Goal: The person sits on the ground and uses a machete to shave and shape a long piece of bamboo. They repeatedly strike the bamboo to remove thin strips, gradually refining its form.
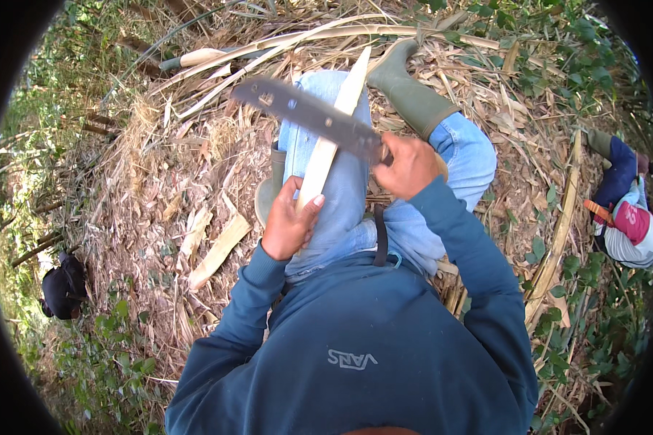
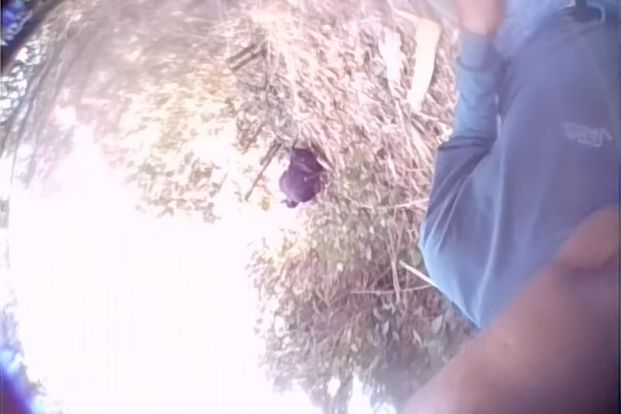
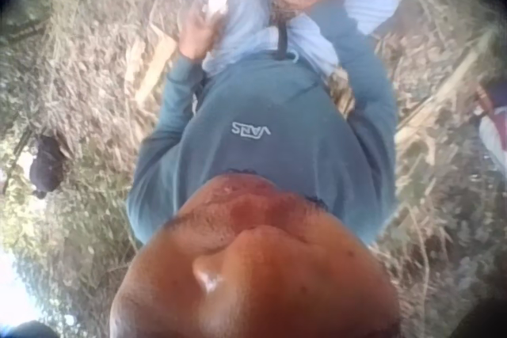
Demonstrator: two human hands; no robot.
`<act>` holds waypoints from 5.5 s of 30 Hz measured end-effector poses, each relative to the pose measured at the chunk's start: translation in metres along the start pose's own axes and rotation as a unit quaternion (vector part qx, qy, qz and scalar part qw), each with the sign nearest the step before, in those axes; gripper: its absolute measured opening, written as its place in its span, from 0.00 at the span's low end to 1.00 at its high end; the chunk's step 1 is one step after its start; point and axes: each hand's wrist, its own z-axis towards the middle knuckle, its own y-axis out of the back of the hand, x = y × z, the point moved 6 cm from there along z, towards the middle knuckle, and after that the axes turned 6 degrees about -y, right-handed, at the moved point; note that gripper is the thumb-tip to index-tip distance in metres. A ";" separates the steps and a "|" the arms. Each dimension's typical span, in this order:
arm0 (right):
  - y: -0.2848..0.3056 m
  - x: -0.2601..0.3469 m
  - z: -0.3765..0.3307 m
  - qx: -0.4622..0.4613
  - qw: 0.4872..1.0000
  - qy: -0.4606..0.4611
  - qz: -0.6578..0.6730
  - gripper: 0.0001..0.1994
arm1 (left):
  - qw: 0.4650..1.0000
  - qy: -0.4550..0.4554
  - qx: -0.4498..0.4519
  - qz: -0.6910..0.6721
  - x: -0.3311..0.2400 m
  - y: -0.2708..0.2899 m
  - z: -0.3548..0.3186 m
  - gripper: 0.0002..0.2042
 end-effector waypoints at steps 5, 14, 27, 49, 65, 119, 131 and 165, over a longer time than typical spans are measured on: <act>0.008 0.012 -0.019 0.007 0.993 0.109 -0.052 0.12 | 0.998 0.051 0.002 -0.037 0.013 0.006 -0.004 0.12; 0.011 0.002 -0.005 0.036 0.997 0.066 -0.026 0.12 | 0.999 0.017 0.011 -0.043 0.002 0.003 -0.002 0.12; 0.017 0.000 -0.013 0.043 0.997 0.056 -0.023 0.10 | 0.989 -0.052 -0.060 0.123 0.013 0.001 -0.005 0.12; 0.032 -0.048 0.053 -0.039 0.990 -0.132 -0.008 0.09 | 0.972 -0.095 -0.084 0.196 -0.005 -0.002 -0.002 0.10; -0.004 0.020 -0.017 0.040 0.995 0.086 -0.005 0.14 | 0.989 0.046 0.028 -0.139 0.004 0.000 0.002 0.18; 0.019 0.022 -0.028 0.046 0.990 0.127 -0.047 0.11 | 0.912 0.171 0.007 -0.372 0.039 0.005 -0.015 0.06; 0.020 0.000 -0.010 0.020 0.992 0.122 -0.028 0.12 | 0.948 0.096 0.080 -0.292 0.021 -0.001 -0.007 0.06; 0.002 0.022 -0.026 0.034 0.998 0.036 0.031 0.12 | 0.969 -0.129 -0.123 0.172 0.007 0.002 -0.014 0.19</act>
